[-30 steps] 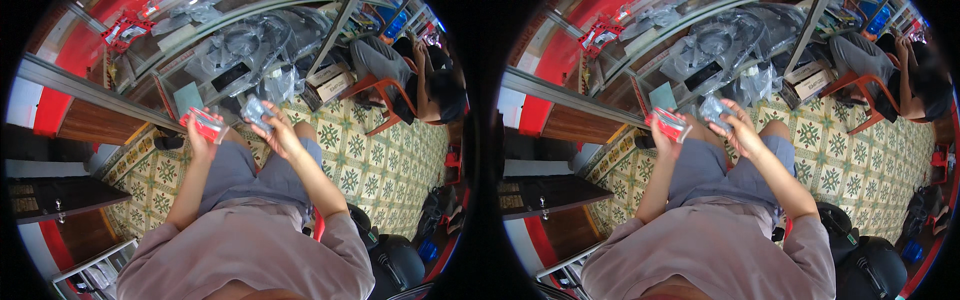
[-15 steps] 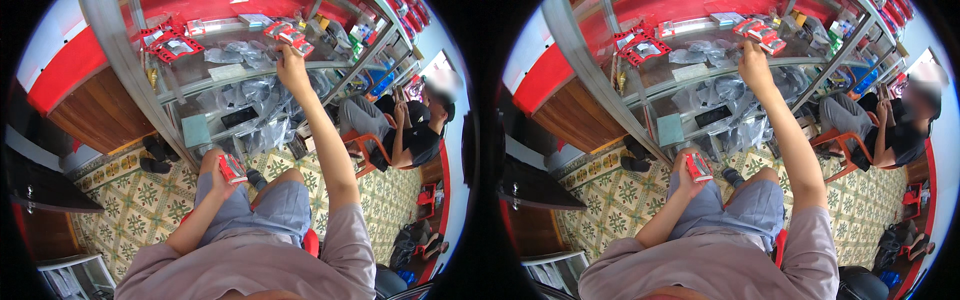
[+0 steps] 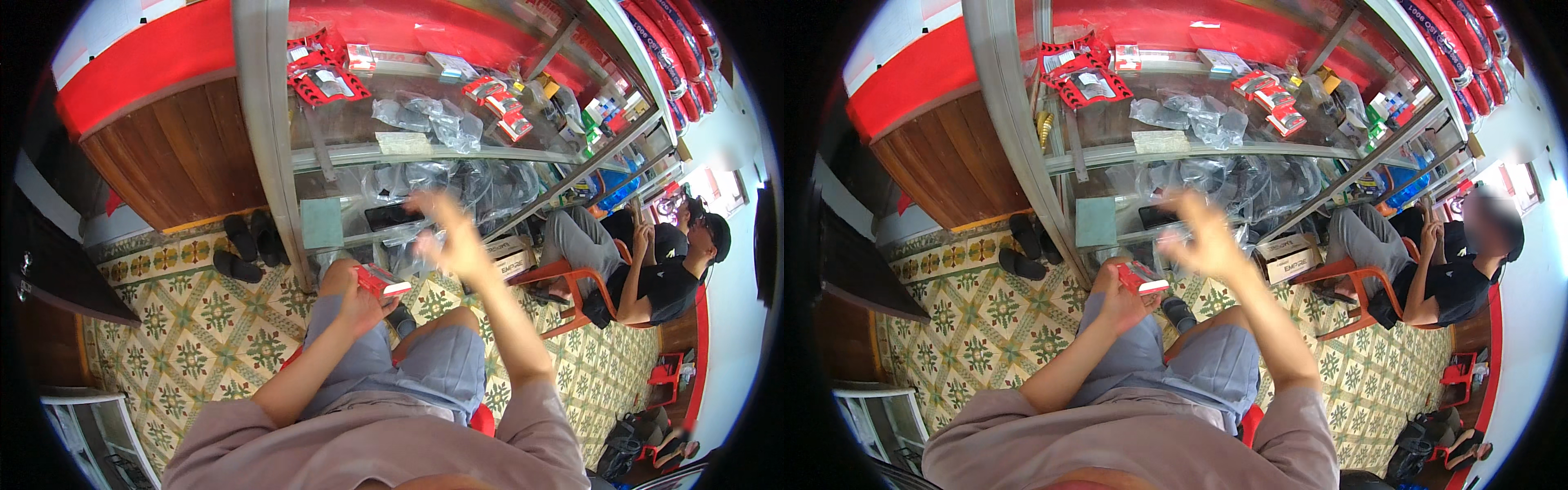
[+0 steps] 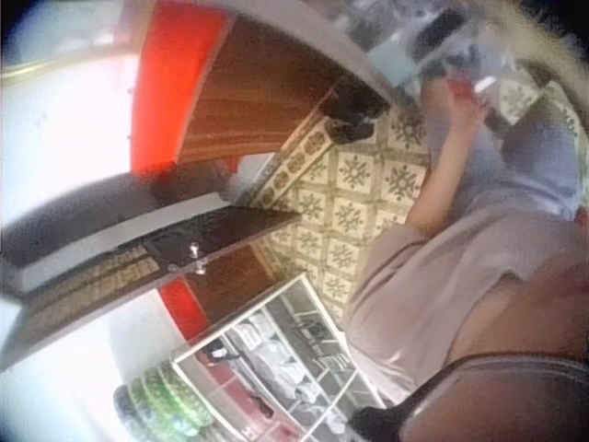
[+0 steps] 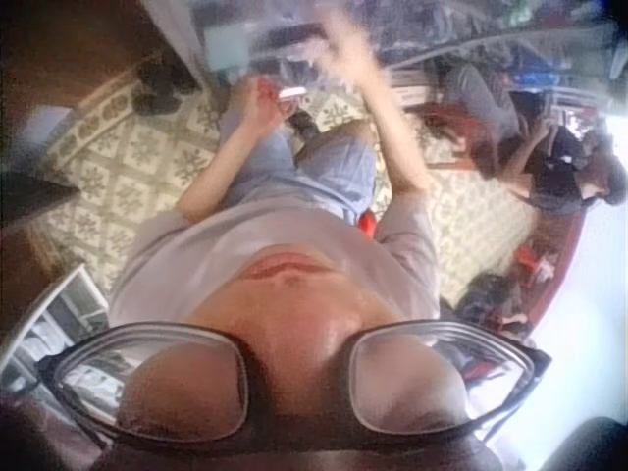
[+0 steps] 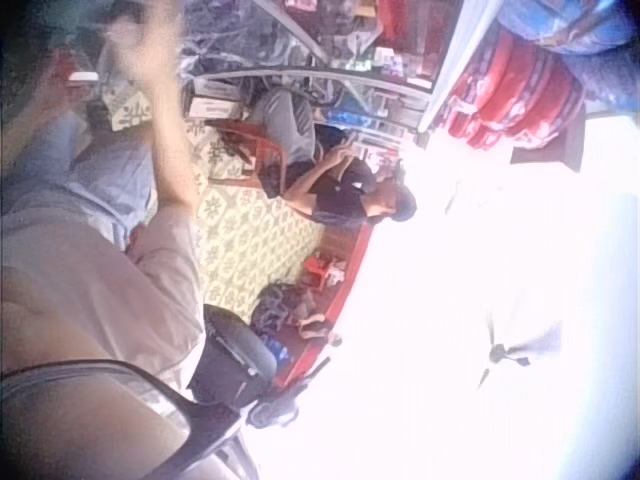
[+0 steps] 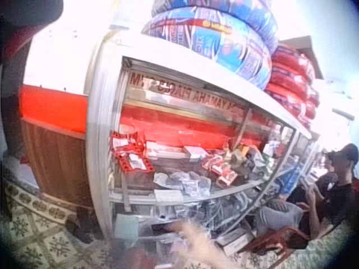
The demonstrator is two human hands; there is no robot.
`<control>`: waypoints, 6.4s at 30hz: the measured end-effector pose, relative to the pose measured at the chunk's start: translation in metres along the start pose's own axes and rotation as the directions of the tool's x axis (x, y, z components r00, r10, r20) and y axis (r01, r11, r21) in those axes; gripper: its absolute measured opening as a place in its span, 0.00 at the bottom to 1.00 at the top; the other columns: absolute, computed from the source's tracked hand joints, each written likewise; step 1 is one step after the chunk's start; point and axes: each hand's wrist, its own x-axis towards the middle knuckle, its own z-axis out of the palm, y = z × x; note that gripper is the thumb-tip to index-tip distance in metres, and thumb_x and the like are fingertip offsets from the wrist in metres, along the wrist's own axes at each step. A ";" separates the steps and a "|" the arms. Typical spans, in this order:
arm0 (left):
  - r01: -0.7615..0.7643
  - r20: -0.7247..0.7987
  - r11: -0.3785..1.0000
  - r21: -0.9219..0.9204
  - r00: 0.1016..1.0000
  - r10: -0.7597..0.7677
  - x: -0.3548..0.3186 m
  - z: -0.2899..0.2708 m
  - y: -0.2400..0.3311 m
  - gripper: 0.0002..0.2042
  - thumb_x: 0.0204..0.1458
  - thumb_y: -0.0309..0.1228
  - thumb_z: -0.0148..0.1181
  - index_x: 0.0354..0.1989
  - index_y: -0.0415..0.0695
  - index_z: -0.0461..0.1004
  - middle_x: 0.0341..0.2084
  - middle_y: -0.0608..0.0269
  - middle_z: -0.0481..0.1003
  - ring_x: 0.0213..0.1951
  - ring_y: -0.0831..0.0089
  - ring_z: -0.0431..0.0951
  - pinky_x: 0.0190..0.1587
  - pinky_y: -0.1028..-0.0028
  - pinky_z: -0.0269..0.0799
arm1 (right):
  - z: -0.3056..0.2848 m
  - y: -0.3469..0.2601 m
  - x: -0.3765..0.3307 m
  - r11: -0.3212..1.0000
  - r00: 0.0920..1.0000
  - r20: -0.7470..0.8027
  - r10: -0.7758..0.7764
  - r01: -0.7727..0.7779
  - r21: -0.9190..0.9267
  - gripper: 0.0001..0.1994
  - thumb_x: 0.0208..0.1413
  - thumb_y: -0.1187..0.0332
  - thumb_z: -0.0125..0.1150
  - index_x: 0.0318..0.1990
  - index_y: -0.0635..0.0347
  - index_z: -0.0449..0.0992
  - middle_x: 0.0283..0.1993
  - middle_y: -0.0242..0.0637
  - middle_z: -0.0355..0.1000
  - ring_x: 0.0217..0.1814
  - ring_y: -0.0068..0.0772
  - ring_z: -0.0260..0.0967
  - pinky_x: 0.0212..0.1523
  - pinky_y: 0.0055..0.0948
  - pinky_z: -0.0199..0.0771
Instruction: The person sits on a red plastic chair in a shop and repeatedly picks up small red and white boxes from a glass display counter. They handle each box individually, turning it over in their hands, and then place it back on the counter. The person continues this repetitive cycle of picking up, inspecting, and replacing the boxes throughout the video.
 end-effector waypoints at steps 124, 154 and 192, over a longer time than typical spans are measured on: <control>-0.115 -0.364 0.928 0.355 0.897 0.250 0.002 -0.016 -0.020 0.28 0.55 0.60 0.33 0.38 0.48 0.69 0.31 0.57 0.74 0.36 0.62 0.76 0.39 0.61 0.73 | -0.029 0.007 -0.069 0.761 0.725 -0.404 0.558 -0.253 0.598 0.16 0.57 0.74 0.53 0.54 0.60 0.67 0.40 0.34 0.72 0.37 0.16 0.68 0.37 0.19 0.71; -0.058 0.026 0.988 -0.143 0.998 0.062 0.007 -0.019 0.000 0.28 0.54 0.61 0.40 0.49 0.50 0.65 0.44 0.59 0.72 0.50 0.62 0.71 0.51 0.59 0.68 | 0.038 -0.024 0.016 0.973 0.961 0.185 -0.208 0.222 -0.062 0.26 0.44 0.54 0.64 0.49 0.58 0.71 0.45 0.43 0.71 0.49 0.44 0.68 0.47 0.40 0.69; -0.066 0.037 -0.511 0.857 0.997 -0.066 -0.005 -0.030 -0.031 0.23 0.51 0.44 0.54 0.53 0.45 0.64 0.35 0.50 0.75 0.42 0.57 0.74 0.45 0.59 0.66 | 0.107 0.105 -0.184 0.667 0.488 -0.455 0.745 -0.542 0.511 0.08 0.56 0.71 0.53 0.41 0.67 0.71 0.36 0.39 0.73 0.32 0.31 0.71 0.37 0.26 0.70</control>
